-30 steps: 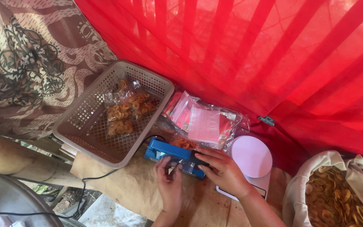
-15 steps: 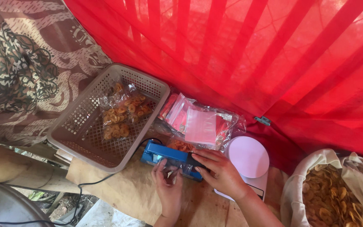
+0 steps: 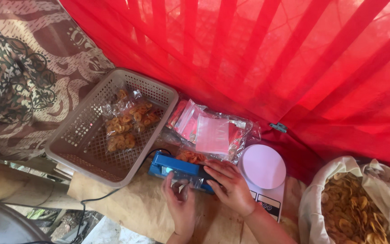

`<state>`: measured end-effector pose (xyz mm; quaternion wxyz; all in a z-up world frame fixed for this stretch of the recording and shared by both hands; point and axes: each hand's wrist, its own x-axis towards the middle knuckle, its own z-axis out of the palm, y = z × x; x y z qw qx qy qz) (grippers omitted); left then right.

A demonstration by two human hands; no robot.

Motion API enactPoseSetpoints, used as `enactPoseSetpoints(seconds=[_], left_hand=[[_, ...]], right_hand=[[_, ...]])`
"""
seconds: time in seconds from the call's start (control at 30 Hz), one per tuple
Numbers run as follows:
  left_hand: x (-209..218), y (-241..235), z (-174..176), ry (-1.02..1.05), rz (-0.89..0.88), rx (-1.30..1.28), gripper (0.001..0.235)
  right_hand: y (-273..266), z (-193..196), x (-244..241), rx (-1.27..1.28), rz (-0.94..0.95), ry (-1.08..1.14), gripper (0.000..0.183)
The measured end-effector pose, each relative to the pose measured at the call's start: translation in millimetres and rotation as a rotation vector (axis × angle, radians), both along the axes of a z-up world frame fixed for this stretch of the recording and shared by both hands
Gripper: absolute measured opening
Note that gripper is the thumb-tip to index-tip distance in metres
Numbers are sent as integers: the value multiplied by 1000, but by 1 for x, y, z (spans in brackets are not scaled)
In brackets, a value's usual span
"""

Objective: The person weighs dried banana chips on a digital scale, places them into clear plastic bags, and seals the bags using a handheld heat sealer. The sealed packages are then placed into a brown plastic basket.

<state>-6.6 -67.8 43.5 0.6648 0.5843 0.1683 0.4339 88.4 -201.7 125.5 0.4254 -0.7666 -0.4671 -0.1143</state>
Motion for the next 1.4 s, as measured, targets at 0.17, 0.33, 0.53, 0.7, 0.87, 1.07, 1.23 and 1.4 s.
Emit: enactPoseSetpoints(seconds=[0.17, 0.33, 0.53, 0.7, 0.87, 1.07, 1.23, 1.4], left_hand=[[1, 6, 0, 94, 20, -136, 52], [4, 5, 0, 7, -2, -240, 51], [1, 4, 1, 13, -12, -200, 43], [2, 3, -5, -10, -47, -200, 38], [5, 4, -12, 25, -52, -238, 43], [4, 4, -5, 57, -43, -237, 46], [2, 3, -1, 73, -45, -236, 47], [8, 3, -4, 46, -42, -251, 47]], right_hand=[[0, -2, -2, -16, -21, -2, 36], [-3, 1, -3, -59, 6, 57, 36], [-6, 3, -1, -89, 18, 86, 36], [-6, 0, 0, -75, 29, 100, 37], [-5, -3, -1, -57, 19, 100, 37], [-5, -4, 0, -46, 11, 55, 37], [-6, 8, -2, -47, 36, 29, 38], [-6, 36, -3, -139, 57, -14, 44]])
